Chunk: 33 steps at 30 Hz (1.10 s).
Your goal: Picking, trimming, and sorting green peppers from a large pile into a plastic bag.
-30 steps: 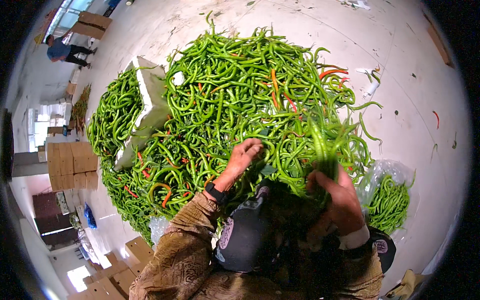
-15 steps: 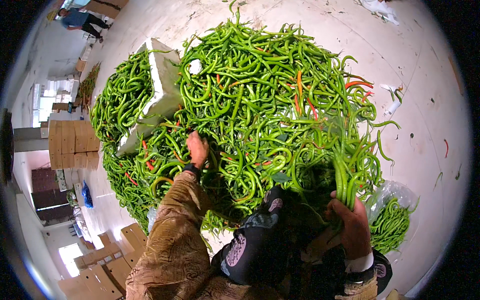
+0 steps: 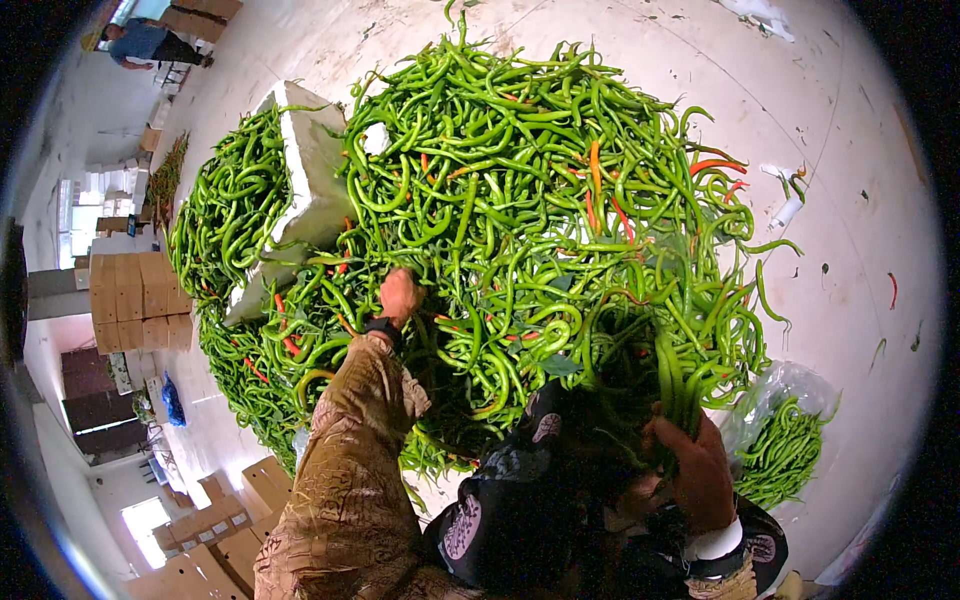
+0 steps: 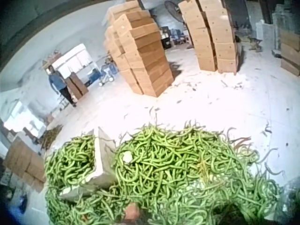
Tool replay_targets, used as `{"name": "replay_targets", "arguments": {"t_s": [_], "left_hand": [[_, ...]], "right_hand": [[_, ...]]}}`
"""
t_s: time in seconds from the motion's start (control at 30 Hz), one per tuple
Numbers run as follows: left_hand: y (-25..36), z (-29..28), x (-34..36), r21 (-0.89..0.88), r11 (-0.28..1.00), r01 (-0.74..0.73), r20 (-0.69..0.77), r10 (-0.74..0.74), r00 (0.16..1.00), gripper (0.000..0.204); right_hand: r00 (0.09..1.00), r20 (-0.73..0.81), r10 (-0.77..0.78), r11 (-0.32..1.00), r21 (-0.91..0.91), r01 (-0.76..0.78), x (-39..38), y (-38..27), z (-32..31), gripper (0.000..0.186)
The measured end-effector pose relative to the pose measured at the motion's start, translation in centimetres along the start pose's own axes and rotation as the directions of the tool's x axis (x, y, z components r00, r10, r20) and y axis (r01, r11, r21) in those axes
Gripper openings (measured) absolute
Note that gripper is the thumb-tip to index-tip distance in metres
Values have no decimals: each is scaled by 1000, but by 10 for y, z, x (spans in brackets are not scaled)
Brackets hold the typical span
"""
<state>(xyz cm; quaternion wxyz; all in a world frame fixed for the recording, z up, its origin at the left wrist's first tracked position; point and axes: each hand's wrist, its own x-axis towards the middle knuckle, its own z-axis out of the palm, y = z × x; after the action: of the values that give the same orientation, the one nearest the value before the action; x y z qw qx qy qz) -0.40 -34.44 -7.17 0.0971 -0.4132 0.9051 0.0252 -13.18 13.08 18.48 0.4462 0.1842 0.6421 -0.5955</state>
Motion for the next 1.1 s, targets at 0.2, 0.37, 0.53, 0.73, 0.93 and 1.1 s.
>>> {"name": "replay_targets", "arguments": {"t_s": [0.2, 0.37, 0.53, 0.73, 0.93, 1.1], "left_hand": [[51, -48, -61, -439, 655, -616, -151, 622, 769, 27], [91, -131, -79, -883, 8, 469, 406, 514, 755, 22], [95, -142, -90, -804, -103, 586, 403, 631, 663, 43], [109, -139, -104, -533, -348, 771, 278, 789, 548, 54], [128, -140, -120, -500, -347, 794, 273, 806, 525, 60], [152, -155, -128, -929, 248, 274, 366, 726, 582, 42]], "right_hand": [[999, -8, 47, 999, -7, -47, -8, -13, 10, 22], [1000, -5, 3, 1000, 26, -3, -8, -10, 4, 24], [1000, 24, 7, 997, 80, -9, -9, -11, 7, 27], [998, 60, 10, 993, 113, -17, -15, -15, 4, 27], [994, 108, -29, 990, 142, 13, -19, -11, -3, 26], [992, 116, -44, 989, 143, 27, -19, -11, -4, 25]]}}
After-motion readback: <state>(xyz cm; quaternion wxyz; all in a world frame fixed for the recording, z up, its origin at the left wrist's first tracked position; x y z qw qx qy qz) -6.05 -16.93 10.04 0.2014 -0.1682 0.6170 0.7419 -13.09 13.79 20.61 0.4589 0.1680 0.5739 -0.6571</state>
